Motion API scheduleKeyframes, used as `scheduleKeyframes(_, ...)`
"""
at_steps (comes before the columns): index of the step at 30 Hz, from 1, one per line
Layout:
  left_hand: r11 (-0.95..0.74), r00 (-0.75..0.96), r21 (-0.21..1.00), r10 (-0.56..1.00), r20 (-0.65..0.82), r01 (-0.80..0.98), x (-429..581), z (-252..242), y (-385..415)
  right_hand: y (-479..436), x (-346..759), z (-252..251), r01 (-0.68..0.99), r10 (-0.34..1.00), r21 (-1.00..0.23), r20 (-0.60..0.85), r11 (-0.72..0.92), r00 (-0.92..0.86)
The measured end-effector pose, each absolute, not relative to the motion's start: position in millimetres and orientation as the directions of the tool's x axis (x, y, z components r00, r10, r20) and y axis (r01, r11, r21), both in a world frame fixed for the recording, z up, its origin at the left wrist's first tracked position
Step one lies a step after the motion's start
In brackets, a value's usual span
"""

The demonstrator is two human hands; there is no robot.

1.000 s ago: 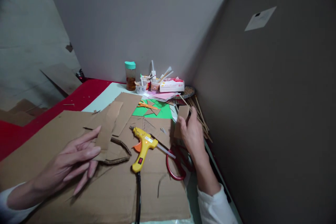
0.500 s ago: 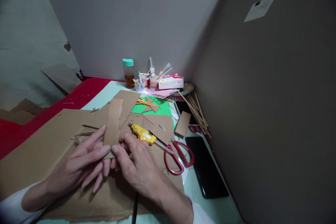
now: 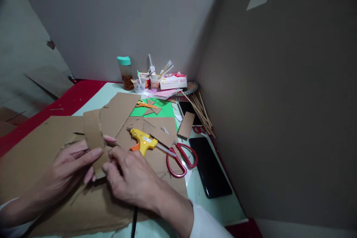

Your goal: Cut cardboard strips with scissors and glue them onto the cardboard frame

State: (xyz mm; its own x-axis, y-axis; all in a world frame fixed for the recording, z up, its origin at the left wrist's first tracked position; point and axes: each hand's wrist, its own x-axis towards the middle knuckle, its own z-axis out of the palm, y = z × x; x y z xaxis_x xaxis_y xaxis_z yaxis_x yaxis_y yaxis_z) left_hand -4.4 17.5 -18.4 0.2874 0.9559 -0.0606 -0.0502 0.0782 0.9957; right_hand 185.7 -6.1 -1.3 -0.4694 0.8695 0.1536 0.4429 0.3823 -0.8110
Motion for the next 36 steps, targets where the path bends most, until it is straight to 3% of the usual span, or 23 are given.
scheduleKeyframes(7, 0.100, 0.240, 0.984, 0.969, -0.063, -0.148, -1.6, -13.8, 16.6, -2.2, 201.3, 13.5, 0.532, 0.886, -0.745, 0.173, 0.403, -0.429)
scheduleKeyframes(13, 0.056, 0.137, 0.954, 0.991, -0.016, -0.295, -9.7, -8.1, 29.4, -0.9, 273.3, 13.0, 0.786, 0.962, -0.581, 0.265, 0.214, -0.066)
scheduleKeyframes(18, 0.069, 0.067, 0.941, 0.997, -0.050, -0.331, -12.8, -5.9, 31.4, -24.0, 304.0, -25.2, 0.901, 0.982, -0.400, 0.151, 0.168, -0.116)
scheduleKeyframes(24, 0.105, 0.126, 0.890, 0.991, -0.054, -0.445, -9.4, -2.4, 31.9, -29.8, 308.7, -49.0, 0.959, 0.976, -0.235, 0.185, 0.157, -0.114)
scheduleKeyframes(33, 0.133, 0.208, 0.847, 0.978, -0.028, -0.515, -11.8, 5.6, 28.3, -44.6, 329.0, -32.6, 0.973, 0.974, -0.211, 0.221, 0.098, -0.051)
scheduleKeyframes(36, 0.148, 0.248, 0.833, 0.969, -0.014, -0.533, -13.1, 7.7, 26.7, -55.4, 338.4, -16.2, 0.950, 0.966, -0.313, 0.252, 0.019, 0.064)
